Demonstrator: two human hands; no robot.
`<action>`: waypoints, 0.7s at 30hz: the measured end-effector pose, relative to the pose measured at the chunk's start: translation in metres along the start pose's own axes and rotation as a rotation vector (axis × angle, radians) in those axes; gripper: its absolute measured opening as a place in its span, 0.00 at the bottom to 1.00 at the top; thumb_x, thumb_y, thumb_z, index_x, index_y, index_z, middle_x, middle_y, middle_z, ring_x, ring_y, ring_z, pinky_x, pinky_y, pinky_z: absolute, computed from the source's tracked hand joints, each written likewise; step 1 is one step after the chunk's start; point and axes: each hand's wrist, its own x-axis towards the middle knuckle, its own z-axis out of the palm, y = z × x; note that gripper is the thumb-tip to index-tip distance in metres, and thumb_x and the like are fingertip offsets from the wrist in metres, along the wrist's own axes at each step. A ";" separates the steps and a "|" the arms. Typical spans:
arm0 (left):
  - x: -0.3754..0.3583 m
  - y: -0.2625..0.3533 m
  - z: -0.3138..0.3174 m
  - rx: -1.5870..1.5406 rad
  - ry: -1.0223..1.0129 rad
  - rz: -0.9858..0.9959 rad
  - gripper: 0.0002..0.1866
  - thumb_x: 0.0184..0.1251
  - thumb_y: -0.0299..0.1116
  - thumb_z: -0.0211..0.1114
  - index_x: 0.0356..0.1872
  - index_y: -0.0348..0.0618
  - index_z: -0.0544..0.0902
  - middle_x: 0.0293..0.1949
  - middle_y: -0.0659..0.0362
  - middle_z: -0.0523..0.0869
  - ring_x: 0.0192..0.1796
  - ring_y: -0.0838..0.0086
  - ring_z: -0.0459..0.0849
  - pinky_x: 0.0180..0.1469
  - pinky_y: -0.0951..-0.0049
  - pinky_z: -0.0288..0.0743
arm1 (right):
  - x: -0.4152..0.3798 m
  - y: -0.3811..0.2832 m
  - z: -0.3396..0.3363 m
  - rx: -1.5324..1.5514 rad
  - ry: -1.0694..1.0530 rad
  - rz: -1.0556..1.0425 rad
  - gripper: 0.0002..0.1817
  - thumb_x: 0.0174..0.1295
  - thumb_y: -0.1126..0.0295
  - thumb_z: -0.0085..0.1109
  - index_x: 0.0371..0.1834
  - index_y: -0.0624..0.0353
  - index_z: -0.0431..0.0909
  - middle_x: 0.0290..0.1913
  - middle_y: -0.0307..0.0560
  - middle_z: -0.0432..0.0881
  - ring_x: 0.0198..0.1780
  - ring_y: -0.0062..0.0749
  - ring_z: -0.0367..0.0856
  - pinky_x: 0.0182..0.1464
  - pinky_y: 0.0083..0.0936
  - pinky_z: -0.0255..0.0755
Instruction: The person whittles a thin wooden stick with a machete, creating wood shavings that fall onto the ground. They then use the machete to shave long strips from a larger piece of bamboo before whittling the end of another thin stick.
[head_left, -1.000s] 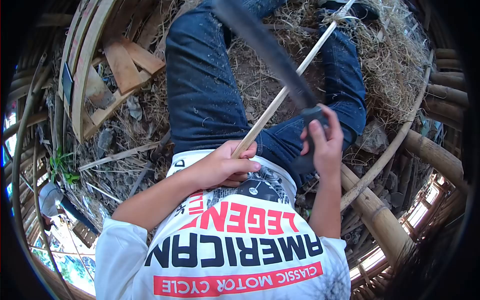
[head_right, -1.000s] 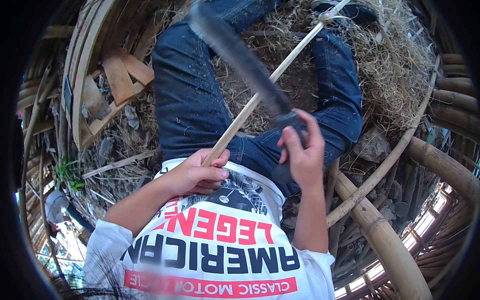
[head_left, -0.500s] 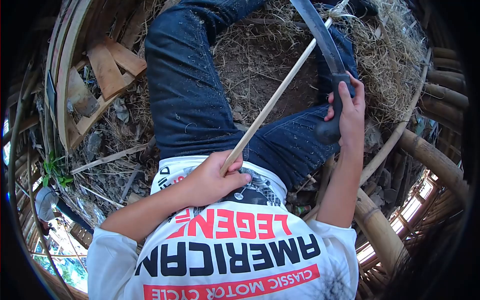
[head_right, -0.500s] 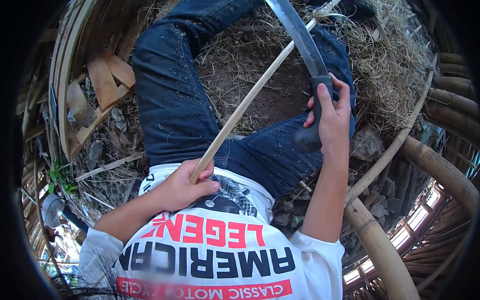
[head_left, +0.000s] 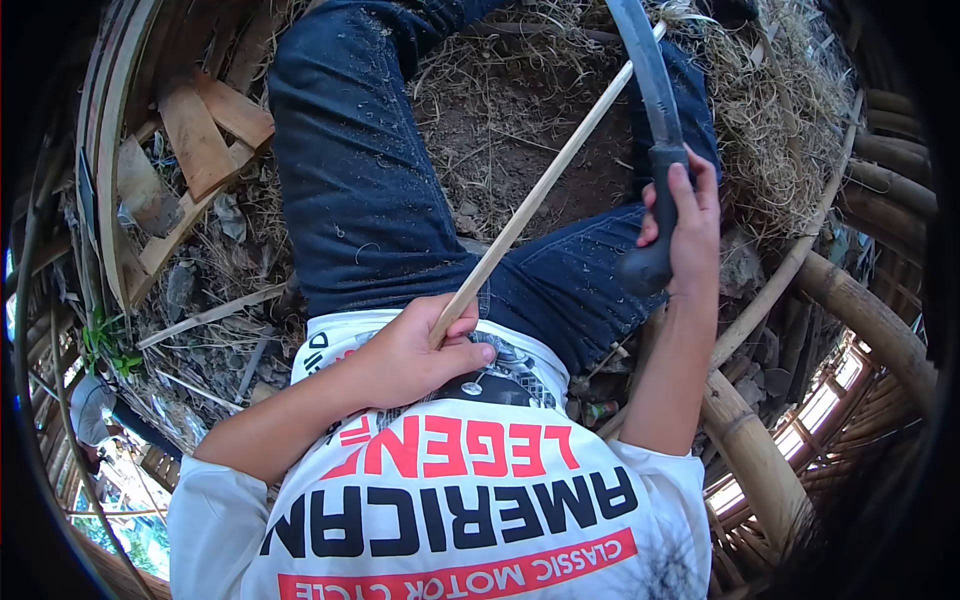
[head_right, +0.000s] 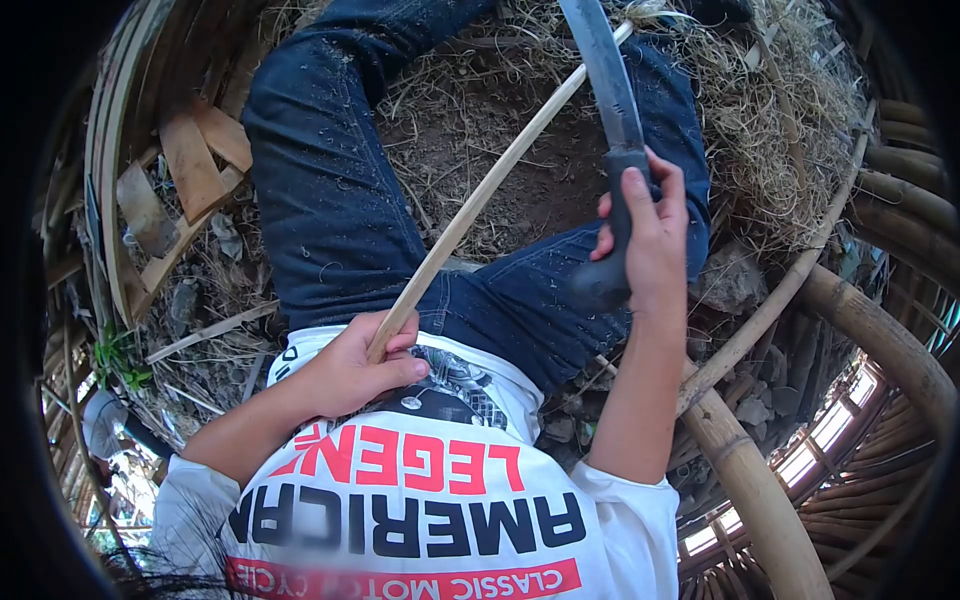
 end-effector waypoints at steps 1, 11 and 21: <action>0.000 -0.001 0.000 -0.003 0.000 0.003 0.19 0.68 0.33 0.67 0.27 0.50 0.62 0.21 0.71 0.66 0.25 0.89 0.64 0.27 0.82 0.60 | -0.002 0.003 0.003 0.019 0.003 0.023 0.21 0.72 0.63 0.55 0.63 0.59 0.66 0.29 0.44 0.78 0.17 0.20 0.73 0.17 0.18 0.69; 0.001 -0.008 -0.001 -0.081 -0.017 0.002 0.18 0.67 0.29 0.66 0.30 0.52 0.61 0.22 0.71 0.66 0.20 0.89 0.64 0.20 0.85 0.57 | -0.014 0.005 -0.001 0.005 -0.013 -0.016 0.19 0.72 0.64 0.55 0.62 0.58 0.67 0.28 0.44 0.77 0.16 0.20 0.72 0.17 0.18 0.68; -0.002 -0.005 0.003 0.029 0.018 0.026 0.20 0.66 0.31 0.69 0.28 0.51 0.62 0.20 0.72 0.65 0.24 0.90 0.63 0.27 0.83 0.58 | -0.010 0.008 -0.008 -0.018 -0.020 -0.011 0.20 0.73 0.62 0.53 0.63 0.56 0.64 0.28 0.44 0.77 0.17 0.20 0.72 0.17 0.18 0.69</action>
